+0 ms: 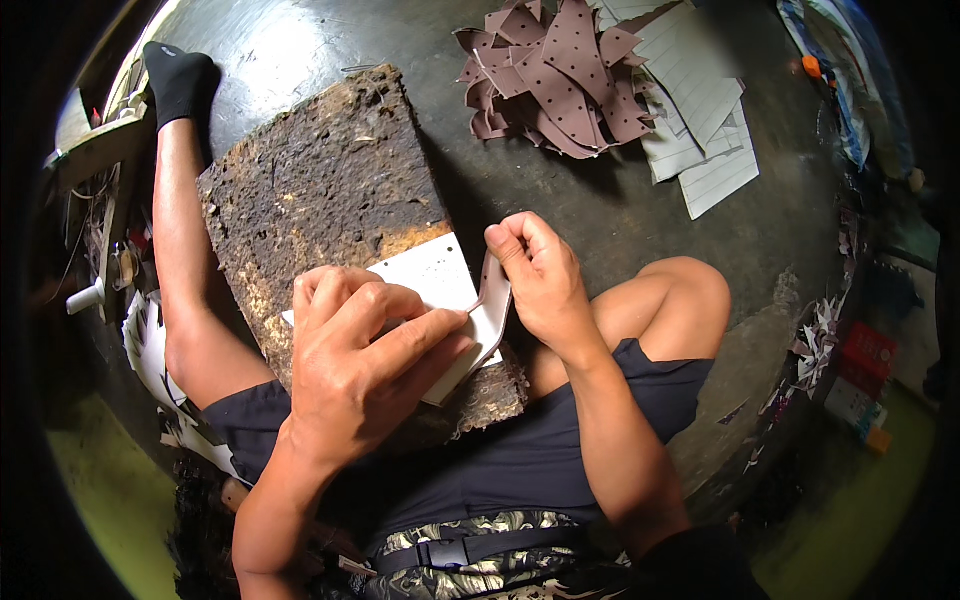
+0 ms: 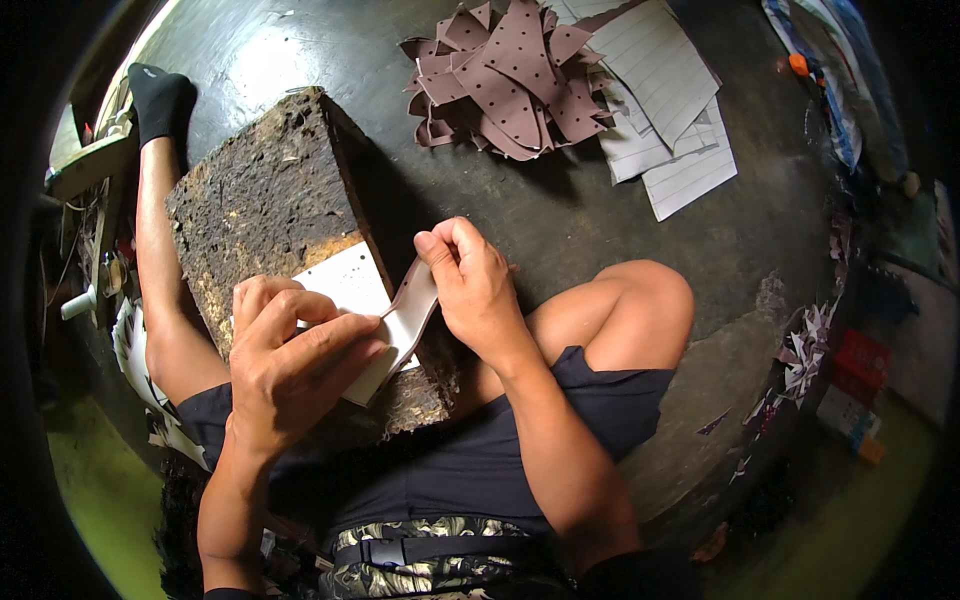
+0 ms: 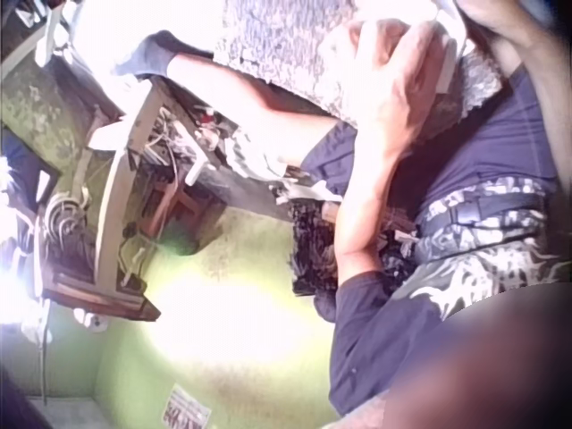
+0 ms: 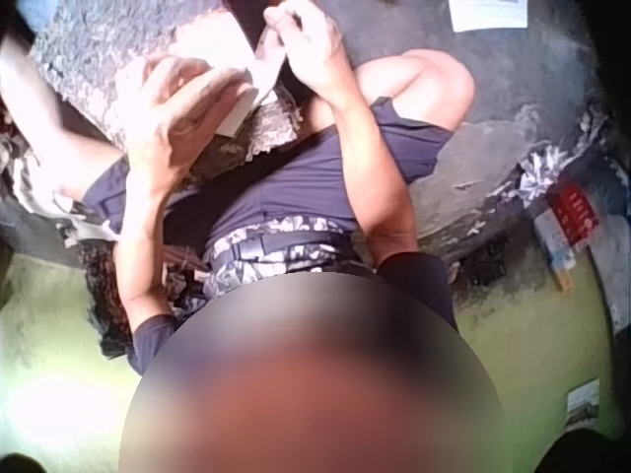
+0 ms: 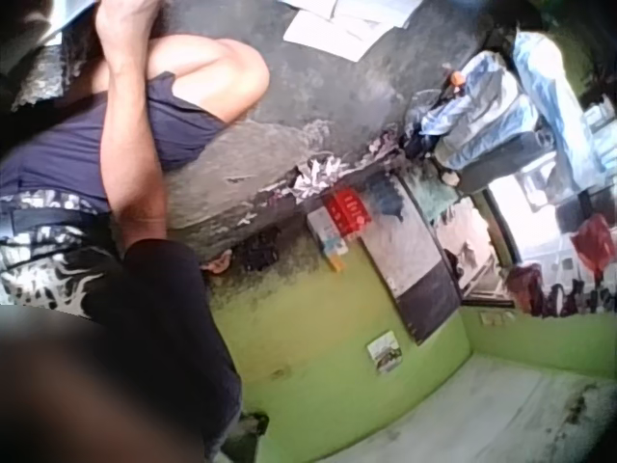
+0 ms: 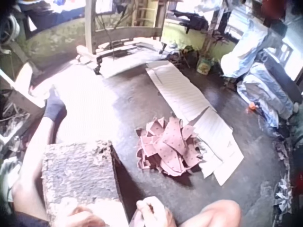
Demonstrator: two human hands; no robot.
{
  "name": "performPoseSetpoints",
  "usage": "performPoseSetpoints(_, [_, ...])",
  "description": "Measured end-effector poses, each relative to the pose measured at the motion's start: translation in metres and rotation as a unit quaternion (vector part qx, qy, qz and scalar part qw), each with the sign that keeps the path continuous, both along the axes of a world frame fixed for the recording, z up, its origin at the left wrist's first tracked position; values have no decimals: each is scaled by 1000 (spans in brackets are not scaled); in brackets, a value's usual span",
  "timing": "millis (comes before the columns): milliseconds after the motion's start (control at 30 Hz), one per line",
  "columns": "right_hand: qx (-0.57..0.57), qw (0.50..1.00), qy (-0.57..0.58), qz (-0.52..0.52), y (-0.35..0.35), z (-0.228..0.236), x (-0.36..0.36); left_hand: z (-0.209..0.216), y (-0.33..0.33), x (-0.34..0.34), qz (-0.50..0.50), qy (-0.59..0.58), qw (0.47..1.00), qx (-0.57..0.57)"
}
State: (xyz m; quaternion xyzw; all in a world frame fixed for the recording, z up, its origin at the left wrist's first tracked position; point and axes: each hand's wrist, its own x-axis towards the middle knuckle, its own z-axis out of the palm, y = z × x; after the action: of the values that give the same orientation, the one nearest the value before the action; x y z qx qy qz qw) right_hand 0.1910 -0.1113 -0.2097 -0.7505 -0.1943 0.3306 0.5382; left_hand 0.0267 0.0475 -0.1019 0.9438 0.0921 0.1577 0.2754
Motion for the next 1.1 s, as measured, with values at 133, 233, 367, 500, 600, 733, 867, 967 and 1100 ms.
performPoseSetpoints(133, [-19, 1000, -17, -4, 0, 4, 2, 0, 0, 0, 3, -1, 1000, 4])
performPoseSetpoints(233, [-23, 999, -29, 3, 1, 2, 2, 0, 1, 0, -4, -6, 1000, 9])
performPoseSetpoints(367, [-14, 998, -58, -12, -1, -5, 2, 1, 1, 2, -6, 0, 1000, 11])
performPoseSetpoints(500, [63, 945, 282, -155, -9, 9, 10, -1, -10, 3, 22, -9, 1000, 15])
performPoseSetpoints(600, [216, 863, 407, -207, -21, 44, 0, -4, -18, 2, 45, -15, 999, 13])
performPoseSetpoints(733, [253, 905, 305, -156, -13, 78, -40, -5, -23, -1, 54, -8, 998, 10])
performPoseSetpoints(867, [205, 954, 173, -133, 4, 76, -49, -4, -21, -1, 47, -10, 999, 3])
performPoseSetpoints(967, [209, 951, 183, -132, 4, 73, -42, -4, -18, -2, 39, -24, 999, 0])
performPoseSetpoints(1100, [203, 954, 190, -113, 0, 71, -33, -4, -15, -3, 28, -10, 1000, -3])
